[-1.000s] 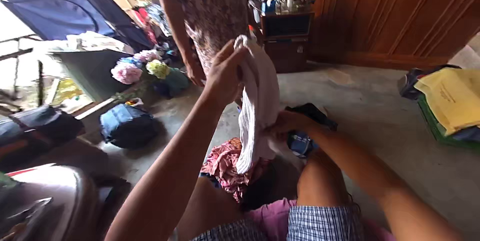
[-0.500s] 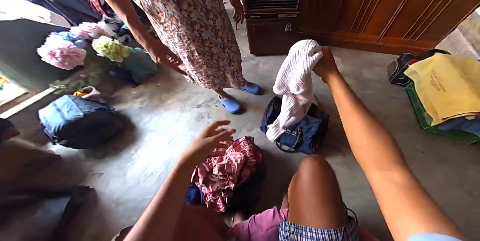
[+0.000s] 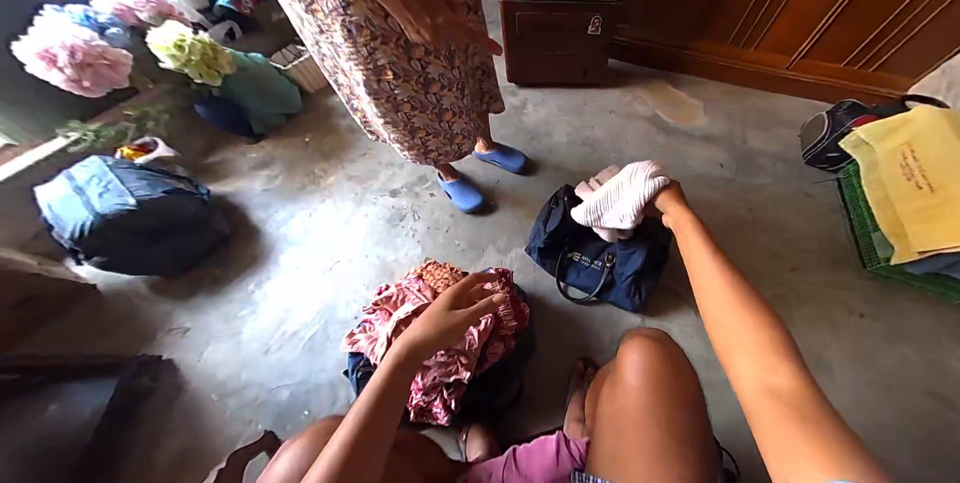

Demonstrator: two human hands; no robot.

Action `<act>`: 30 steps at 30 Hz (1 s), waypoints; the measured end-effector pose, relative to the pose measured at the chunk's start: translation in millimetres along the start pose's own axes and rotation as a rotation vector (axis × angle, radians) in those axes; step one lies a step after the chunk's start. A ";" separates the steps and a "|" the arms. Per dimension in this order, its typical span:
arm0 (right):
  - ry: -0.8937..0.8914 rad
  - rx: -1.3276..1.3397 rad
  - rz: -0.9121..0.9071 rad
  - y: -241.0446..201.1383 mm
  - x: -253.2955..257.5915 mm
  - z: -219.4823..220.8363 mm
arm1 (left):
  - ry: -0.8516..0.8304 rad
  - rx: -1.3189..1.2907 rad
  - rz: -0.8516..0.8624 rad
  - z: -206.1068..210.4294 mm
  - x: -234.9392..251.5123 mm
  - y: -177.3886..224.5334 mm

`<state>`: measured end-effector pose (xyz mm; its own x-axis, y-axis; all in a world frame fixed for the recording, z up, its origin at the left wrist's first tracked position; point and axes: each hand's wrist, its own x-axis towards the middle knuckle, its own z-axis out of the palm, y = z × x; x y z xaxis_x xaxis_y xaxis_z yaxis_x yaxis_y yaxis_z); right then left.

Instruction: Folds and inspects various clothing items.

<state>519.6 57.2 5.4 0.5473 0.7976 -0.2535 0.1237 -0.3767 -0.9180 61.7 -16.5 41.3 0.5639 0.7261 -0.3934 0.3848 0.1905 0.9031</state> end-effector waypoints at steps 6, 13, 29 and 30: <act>-0.012 0.162 0.243 21.7 4.0 3.3 | -0.033 0.037 -0.028 -6.6 -10.3 -4.1; -0.090 0.151 0.151 -20.7 -6.3 -1.8 | -0.041 0.164 -0.008 -7.5 -6.0 -1.1; -0.249 -0.694 -0.912 -268.1 -179.4 35.9 | 0.440 -0.087 0.600 45.1 23.5 37.9; -0.218 -0.739 -0.909 -273.8 -186.0 40.1 | 0.457 -0.156 0.671 46.7 24.5 45.5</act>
<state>350.7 30.9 291.7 -0.1312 0.9489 0.2869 0.8792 0.2451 -0.4086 127.2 -20.9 64.8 0.2718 0.9088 0.3167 -0.0533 -0.3143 0.9478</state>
